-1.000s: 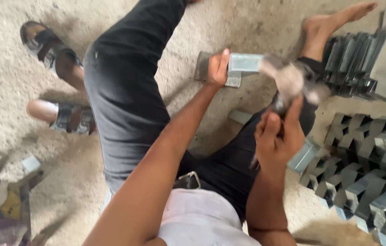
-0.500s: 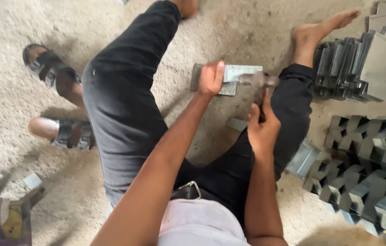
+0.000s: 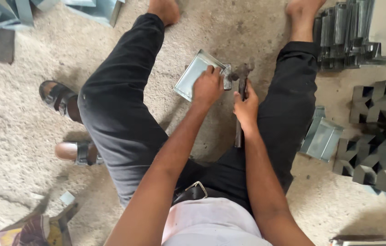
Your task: The person sits on the floor and uses a hammer to strike a small metal piece placed on a metal block. They repeatedly pick up metal pieces from a pile, position them, and hammer them to shape or flatten them.
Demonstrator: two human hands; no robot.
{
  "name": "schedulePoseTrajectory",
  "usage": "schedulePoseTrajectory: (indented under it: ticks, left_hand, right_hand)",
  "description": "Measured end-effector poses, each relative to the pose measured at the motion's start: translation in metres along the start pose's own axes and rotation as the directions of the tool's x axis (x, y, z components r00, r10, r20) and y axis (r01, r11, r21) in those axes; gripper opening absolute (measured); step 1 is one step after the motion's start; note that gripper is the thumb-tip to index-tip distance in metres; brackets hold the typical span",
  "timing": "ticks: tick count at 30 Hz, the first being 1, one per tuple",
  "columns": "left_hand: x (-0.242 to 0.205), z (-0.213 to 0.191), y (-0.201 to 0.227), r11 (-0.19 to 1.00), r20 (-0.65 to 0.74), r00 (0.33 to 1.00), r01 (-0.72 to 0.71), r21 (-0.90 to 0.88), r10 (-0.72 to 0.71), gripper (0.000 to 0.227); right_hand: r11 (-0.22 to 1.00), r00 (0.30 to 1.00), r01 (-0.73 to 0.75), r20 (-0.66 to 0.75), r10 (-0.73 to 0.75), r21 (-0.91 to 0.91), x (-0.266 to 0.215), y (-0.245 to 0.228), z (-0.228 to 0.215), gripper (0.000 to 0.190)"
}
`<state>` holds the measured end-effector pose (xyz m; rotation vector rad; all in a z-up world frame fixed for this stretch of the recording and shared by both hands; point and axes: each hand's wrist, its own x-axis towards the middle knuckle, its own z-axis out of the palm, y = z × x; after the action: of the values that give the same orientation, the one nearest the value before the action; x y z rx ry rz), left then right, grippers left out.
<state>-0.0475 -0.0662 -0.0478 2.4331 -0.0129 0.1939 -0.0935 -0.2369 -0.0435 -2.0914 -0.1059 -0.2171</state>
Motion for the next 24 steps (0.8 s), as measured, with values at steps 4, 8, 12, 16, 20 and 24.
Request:
schedulePoseTrajectory:
  ticks: [4,8,12,16,20,24]
  left_hand:
    - [0.022,-0.035,-0.007,0.998,-0.101,0.994,0.055,0.031,-0.051,0.031]
    - [0.033,-0.064,-0.029,0.971,-0.165,0.960,0.236,0.051,-0.225,0.035]
    - [0.032,-0.077,-0.046,0.918,-0.114,0.921,0.383,0.100,-0.372,0.039]
    - [0.034,-0.066,-0.052,0.893,-0.004,0.913,0.401,0.204,-0.408,0.054]
    - [0.040,-0.048,-0.057,0.927,-0.010,0.960,0.274,0.258,-0.281,0.049]
    - [0.050,-0.053,-0.061,0.898,0.336,0.834,0.385,0.213,-0.437,0.028]
  right_hand:
    - [0.797,0.827,-0.561,0.113,0.550,0.225,0.007,-0.034,-0.007,0.061]
    - [0.776,0.817,-0.576,0.131,0.562,0.259,0.009,-0.050,-0.011,0.062]
    - [0.755,0.818,-0.568,0.128,0.560,0.326,0.011,-0.054,-0.010,0.062]
    - [0.757,0.816,-0.568,0.106,0.568,0.324,0.009,-0.055,-0.012,0.061]
    - [0.722,0.793,-0.594,0.109,0.599,0.355,0.009,-0.054,-0.012,0.063]
    - [0.714,0.795,-0.592,0.130,0.592,0.374,0.007,-0.051,-0.013,0.061]
